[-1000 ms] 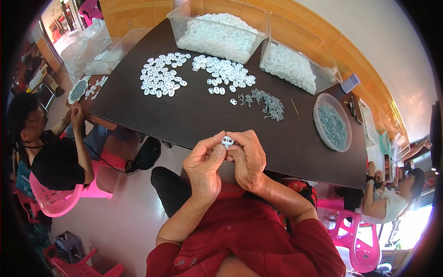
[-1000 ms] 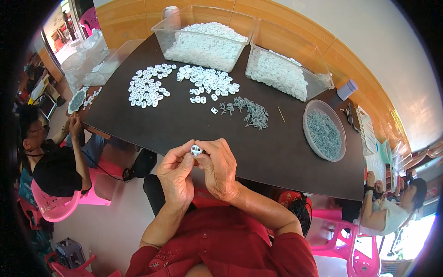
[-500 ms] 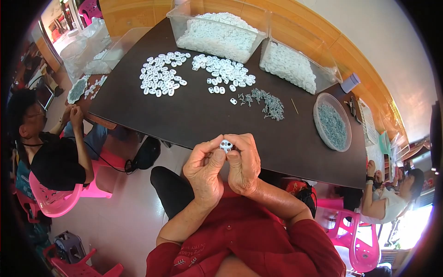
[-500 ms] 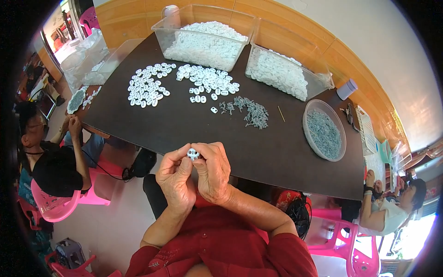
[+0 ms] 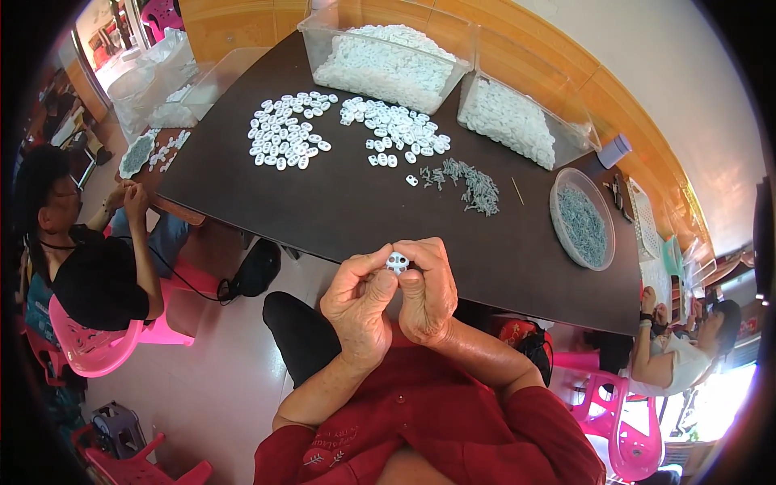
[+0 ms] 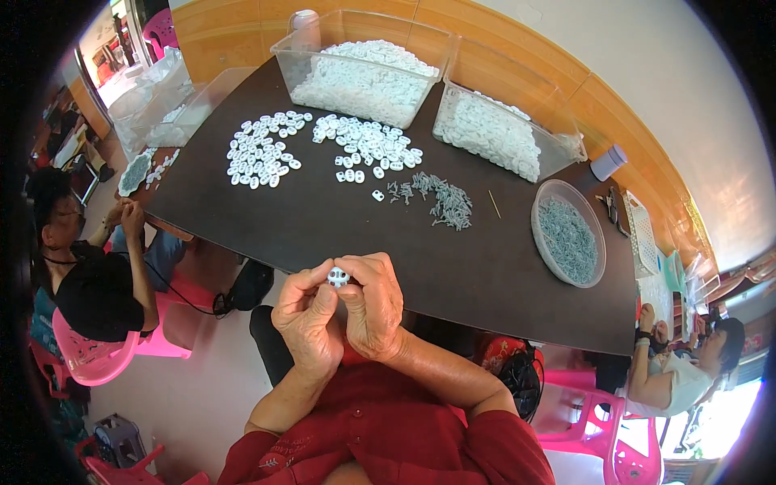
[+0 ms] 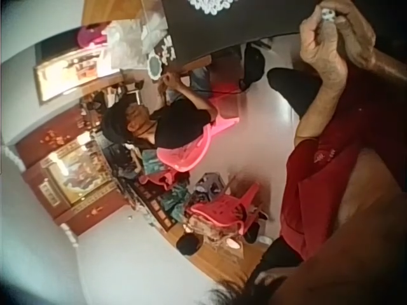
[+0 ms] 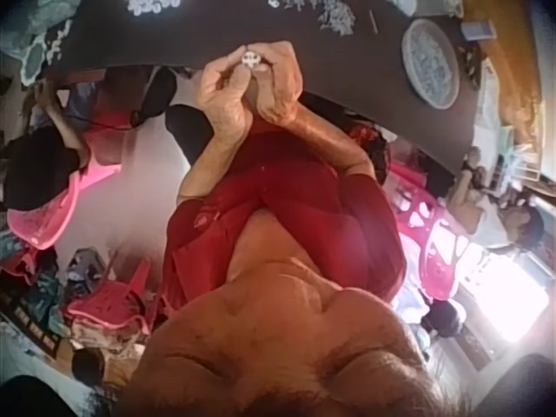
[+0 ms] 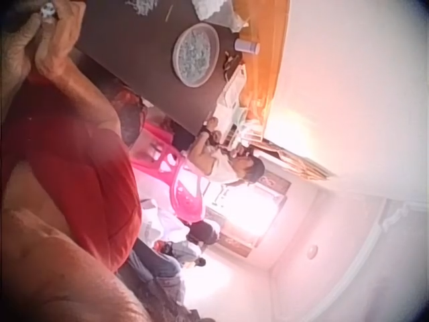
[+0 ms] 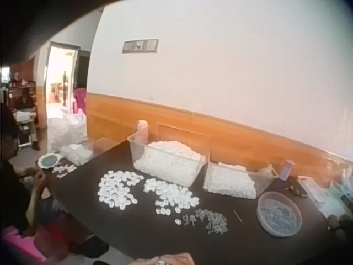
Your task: Assembling small plastic components by inserting tiny pins into white bases.
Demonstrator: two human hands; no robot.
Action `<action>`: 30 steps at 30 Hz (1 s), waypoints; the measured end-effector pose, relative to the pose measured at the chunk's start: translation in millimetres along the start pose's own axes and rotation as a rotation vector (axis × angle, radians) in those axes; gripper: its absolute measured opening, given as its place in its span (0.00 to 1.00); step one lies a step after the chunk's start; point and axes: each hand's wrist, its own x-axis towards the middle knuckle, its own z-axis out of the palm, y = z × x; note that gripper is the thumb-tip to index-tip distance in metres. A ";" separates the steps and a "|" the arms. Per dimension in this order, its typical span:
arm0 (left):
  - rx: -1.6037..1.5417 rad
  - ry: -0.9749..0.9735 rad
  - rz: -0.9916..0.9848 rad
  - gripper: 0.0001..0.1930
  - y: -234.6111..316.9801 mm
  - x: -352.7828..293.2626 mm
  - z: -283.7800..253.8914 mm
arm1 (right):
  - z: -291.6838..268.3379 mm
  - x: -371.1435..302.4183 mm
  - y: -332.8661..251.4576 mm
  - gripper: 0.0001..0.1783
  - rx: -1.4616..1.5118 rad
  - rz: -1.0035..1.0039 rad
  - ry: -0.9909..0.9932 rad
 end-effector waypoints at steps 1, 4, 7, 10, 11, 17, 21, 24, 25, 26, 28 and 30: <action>0.000 0.001 0.001 0.11 -0.8 0.3 -0.8 | 1.0 -0.5 -0.7 0.11 0.004 0.020 0.023; 0.008 -0.037 0.049 0.10 -3.6 1.4 -4.1 | 3.1 -1.7 -0.7 0.11 -0.006 0.013 0.033; 0.021 -0.024 0.042 0.10 -5.7 1.3 -6.0 | 3.8 -4.7 0.0 0.11 -0.006 0.033 0.030; 0.018 -0.027 0.046 0.09 -5.1 1.1 -5.4 | 3.9 -6.0 2.0 0.11 -0.009 0.019 0.027; 0.046 -0.010 0.039 0.09 -3.3 0.6 -3.6 | 4.2 -5.8 1.5 0.11 -0.009 0.019 0.027; 0.058 0.011 0.004 0.09 3.1 -1.0 1.4 | 6.0 -4.3 -3.9 0.12 0.007 0.047 0.031; 0.086 -0.028 0.054 0.10 1.6 -1.7 -3.3 | 8.4 -5.4 -4.6 0.12 0.006 0.044 0.041; 0.099 -0.029 0.064 0.10 1.3 -2.1 -2.1 | 8.3 -6.4 -3.3 0.12 0.008 0.039 0.054; 0.099 -0.028 0.065 0.10 1.4 -2.3 -1.9 | 8.4 -6.4 -3.5 0.12 0.012 0.041 0.059; 0.081 -0.025 0.058 0.10 1.3 -2.5 -1.6 | 8.4 -6.0 -3.6 0.12 0.012 0.040 0.059; 0.065 -0.020 0.052 0.10 1.2 -2.7 -2.0 | 8.5 -5.3 -4.1 0.11 0.006 0.036 0.059; 0.092 -0.018 0.059 0.10 0.7 -2.8 -3.5 | 9.5 -5.9 -4.7 0.11 0.005 0.037 0.060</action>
